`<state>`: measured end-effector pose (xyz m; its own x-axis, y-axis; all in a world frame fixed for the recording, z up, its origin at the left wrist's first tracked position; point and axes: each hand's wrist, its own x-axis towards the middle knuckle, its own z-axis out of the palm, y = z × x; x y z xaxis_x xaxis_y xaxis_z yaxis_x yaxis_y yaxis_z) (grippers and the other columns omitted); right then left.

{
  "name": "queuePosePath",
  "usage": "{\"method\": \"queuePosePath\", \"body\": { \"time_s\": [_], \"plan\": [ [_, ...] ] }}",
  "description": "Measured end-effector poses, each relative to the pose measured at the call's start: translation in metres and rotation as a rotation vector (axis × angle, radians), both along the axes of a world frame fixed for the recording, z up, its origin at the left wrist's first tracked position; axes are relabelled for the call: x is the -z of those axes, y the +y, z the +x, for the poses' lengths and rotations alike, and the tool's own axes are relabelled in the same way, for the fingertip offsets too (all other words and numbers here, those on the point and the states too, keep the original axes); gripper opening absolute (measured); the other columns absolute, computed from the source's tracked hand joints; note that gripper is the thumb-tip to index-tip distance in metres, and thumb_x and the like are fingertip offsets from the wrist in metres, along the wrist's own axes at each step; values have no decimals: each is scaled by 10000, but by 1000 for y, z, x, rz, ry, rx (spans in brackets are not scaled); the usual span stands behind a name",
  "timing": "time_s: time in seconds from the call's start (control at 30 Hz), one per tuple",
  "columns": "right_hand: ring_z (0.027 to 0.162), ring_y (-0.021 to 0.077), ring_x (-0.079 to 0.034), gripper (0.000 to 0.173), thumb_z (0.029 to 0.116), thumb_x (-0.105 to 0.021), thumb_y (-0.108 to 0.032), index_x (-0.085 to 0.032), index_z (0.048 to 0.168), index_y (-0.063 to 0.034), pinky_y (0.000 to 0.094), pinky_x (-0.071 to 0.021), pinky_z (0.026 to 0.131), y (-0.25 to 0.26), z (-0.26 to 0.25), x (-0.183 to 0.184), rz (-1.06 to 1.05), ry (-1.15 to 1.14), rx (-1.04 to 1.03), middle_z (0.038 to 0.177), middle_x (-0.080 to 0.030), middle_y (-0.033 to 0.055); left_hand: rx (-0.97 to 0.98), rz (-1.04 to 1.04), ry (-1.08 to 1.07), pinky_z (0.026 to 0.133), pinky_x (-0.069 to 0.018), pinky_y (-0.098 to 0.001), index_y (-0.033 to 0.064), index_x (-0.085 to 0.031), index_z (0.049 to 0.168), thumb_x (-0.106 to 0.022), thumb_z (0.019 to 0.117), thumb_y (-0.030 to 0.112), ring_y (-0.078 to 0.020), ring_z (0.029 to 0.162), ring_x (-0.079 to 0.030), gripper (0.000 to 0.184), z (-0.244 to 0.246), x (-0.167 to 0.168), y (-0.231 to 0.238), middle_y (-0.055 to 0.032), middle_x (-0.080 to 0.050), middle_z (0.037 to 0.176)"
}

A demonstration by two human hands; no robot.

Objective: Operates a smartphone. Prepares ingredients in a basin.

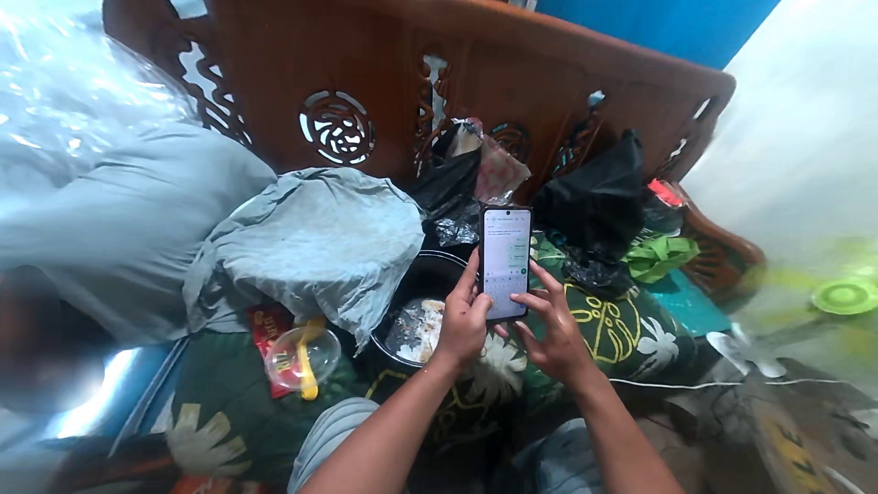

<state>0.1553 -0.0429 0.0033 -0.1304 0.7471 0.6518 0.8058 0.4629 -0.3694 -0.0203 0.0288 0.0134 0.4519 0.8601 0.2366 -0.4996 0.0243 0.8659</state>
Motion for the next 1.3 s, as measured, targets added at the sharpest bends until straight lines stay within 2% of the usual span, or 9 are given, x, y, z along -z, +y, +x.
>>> {"method": "queuePosePath", "body": {
  "time_s": [0.17, 0.33, 0.47, 0.57, 0.67, 0.9, 1.13, 1.23, 1.3],
  "plan": [
    [1177, 235, -667, 355, 923, -751, -186, -637, 1257, -157, 399, -611, 951, 0, 0, -1, 22, -13, 7, 1570, -428, 173, 7, -8, 3, 529, -621, -342, 210, -252, 1636, -517, 975, -74, -241, 739, -729, 767, 1, -1, -1, -158, -698, 1180],
    [1178, 230, -665, 431, 920, -758, -189, -620, 1328, -164, 404, -608, 959, 0, 1, -3, 24, -37, 18, 1573, -426, 172, -13, -23, 32, 518, -618, -335, 223, -248, 1632, -564, 979, -73, -246, 721, -728, 784, 2, -2, -2, -162, -700, 1168],
    [1187, 231, -661, 442, 919, -757, -186, -618, 1337, -147, 407, -606, 961, 0, 0, -3, 12, -43, 20, 1579, -422, 170, -13, -23, 21, 522, -620, -336, 224, -246, 1633, -561, 980, -72, -248, 736, -731, 784, 2, -2, -2, -164, -697, 1176],
    [1182, 240, -667, 290, 932, -741, -178, -669, 1213, -163, 408, -615, 950, -1, 1, -2, 5, -7, -9, 1571, -423, 182, -13, -16, 17, 523, -610, -316, 212, -241, 1637, -520, 971, -89, -224, 752, -731, 783, 2, -2, -2, -153, -700, 1182],
    [1182, 242, -666, 217, 946, -725, -185, -707, 1160, -158, 403, -614, 946, -1, 2, -1, 8, -20, -11, 1570, -424, 193, -9, -15, 15, 515, -606, -318, 208, -231, 1641, -477, 959, -91, -222, 753, -732, 784, 2, -3, -2, -151, -702, 1177],
    [1182, 245, -670, 273, 936, -736, -190, -661, 1190, -123, 409, -612, 955, -1, 0, -3, 15, -17, 1, 1559, -439, 194, -1, -24, 8, 513, -611, -346, 229, -222, 1639, -484, 958, -78, -247, 743, -730, 791, 2, 0, -2, -165, -702, 1157],
    [1171, 241, -664, 378, 945, -712, -178, -675, 1317, -233, 410, -613, 943, 0, 2, -1, 7, -36, 2, 1585, -404, 179, -1, -31, 6, 523, -614, -347, 219, -239, 1637, -467, 963, -77, -247, 761, -733, 770, 1, -2, -2, -168, -703, 1160],
    [1183, 241, -669, 348, 922, -760, -204, -657, 1252, -160, 414, -614, 949, 0, 2, -3, 34, -10, 0, 1552, -460, 170, -3, -29, 5, 516, -612, -345, 222, -234, 1637, -471, 962, -74, -246, 749, -733, 775, 2, -1, -2, -167, -704, 1150],
    [1293, 258, -613, 418, 900, -790, -223, -600, 1259, -129, 421, -589, 1006, 0, 4, -4, 40, -9, 4, 1553, -475, 156, -3, -31, 6, 510, -613, -349, 230, -233, 1639, -472, 963, -72, -252, 757, -735, 778, 2, -1, -2, -169, -700, 1160]
  ]
}}
